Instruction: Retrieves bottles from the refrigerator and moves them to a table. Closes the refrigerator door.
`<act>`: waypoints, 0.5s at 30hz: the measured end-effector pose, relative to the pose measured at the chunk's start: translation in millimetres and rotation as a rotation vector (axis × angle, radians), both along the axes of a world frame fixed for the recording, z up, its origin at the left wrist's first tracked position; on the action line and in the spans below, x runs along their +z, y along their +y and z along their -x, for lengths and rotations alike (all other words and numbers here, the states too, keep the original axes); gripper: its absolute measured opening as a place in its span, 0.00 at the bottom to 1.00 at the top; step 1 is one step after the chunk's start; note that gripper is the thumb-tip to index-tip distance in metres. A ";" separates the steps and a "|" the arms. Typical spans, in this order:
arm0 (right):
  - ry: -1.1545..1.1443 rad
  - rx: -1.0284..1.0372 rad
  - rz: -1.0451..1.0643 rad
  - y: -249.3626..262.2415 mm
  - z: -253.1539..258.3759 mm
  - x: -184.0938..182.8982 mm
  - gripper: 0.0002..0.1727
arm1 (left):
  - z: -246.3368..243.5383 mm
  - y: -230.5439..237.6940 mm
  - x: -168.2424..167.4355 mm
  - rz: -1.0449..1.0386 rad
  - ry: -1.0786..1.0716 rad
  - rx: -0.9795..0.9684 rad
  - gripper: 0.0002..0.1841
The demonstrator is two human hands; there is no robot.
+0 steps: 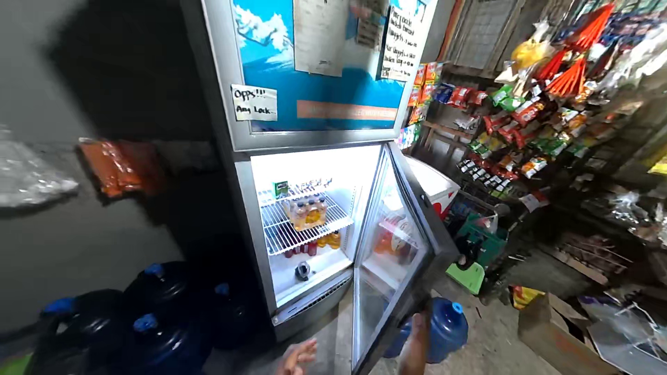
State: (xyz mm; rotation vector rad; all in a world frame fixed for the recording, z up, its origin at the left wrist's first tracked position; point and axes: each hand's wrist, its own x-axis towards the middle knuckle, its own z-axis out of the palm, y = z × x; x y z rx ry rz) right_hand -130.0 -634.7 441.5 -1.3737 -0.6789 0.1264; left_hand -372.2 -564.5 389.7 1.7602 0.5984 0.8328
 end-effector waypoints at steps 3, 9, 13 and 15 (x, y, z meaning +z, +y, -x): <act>-0.056 0.337 -0.018 0.6 10.1 -9.5 0.64 | -46.5 22.1 21.1 -0.245 -0.098 0.117 0.43; -0.084 0.647 0.031 29.2 -18.2 -14.8 0.49 | -84.0 71.0 55.9 -0.470 -0.160 0.373 0.42; -0.096 0.659 0.101 50.7 -38.3 -9.4 0.28 | -75.5 114.3 58.6 -0.465 -0.141 0.579 0.47; -0.165 0.665 0.118 67.5 -44.9 -8.3 0.22 | -69.0 139.1 62.4 -0.440 -0.114 0.664 0.48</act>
